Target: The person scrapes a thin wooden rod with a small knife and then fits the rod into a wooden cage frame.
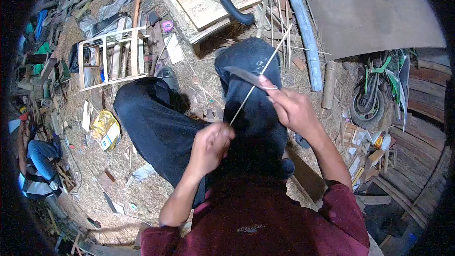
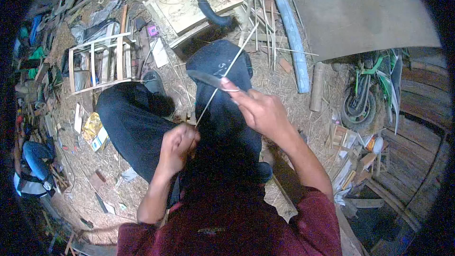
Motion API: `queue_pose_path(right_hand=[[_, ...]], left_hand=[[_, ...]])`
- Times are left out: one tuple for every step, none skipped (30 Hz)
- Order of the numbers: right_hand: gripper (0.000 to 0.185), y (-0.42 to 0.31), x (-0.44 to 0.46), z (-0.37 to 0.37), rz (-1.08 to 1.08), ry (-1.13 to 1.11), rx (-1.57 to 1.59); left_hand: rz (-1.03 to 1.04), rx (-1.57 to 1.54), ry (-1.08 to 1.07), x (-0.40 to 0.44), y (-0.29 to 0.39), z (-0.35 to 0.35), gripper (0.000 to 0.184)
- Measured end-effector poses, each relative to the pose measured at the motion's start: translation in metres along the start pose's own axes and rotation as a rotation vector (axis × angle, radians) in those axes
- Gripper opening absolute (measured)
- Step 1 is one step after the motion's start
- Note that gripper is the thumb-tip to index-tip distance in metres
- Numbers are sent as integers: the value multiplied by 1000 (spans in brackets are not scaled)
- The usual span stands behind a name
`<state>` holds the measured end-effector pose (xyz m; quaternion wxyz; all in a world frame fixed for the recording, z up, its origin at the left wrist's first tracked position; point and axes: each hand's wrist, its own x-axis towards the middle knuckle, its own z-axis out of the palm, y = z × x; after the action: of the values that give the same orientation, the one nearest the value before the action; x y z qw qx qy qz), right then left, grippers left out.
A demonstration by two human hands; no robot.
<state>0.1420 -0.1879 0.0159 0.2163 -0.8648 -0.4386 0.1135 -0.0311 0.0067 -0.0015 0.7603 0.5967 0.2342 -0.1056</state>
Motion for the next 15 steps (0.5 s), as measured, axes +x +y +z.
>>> queue_pose_path(right_hand=[[60,-4,0,-3,-18,-38,-13],[62,-7,1,-4,-38,-75,-26],[63,-9,1,-4,-42,-79,-19],[64,-10,2,-5,-47,-82,-11],[65,-10,3,-5,-53,-85,-2],[65,-9,3,-4,-32,-97,-15],[65,-6,3,-3,-24,-78,-20],[65,-4,1,-1,-11,-62,-21],[64,-3,0,1,2,-47,-20],[64,0,0,3,12,-16,-22],[64,3,0,5,25,13,-22],[64,4,0,6,38,41,-22],[64,5,0,6,42,45,-15],[64,6,0,6,46,49,-8],[64,6,1,6,48,55,-3]], left_hand=[[42,66,-6,16,9,6,18],[191,115,34,35,12,15,15],[339,165,77,53,14,24,12],[489,216,121,63,15,29,9],[464,223,123,64,17,30,7],[437,231,125,65,19,31,5],[407,240,126,65,21,31,4],[420,287,131,59,22,29,8],[401,304,139,52,17,27,10],[389,321,149,45,10,25,11],[375,336,158,36,2,23,13],[286,202,140,23,-8,21,16],[208,139,119,12,-11,18,16],[131,76,97,2,-12,15,15],[56,13,76,-3,-11,13,15]])
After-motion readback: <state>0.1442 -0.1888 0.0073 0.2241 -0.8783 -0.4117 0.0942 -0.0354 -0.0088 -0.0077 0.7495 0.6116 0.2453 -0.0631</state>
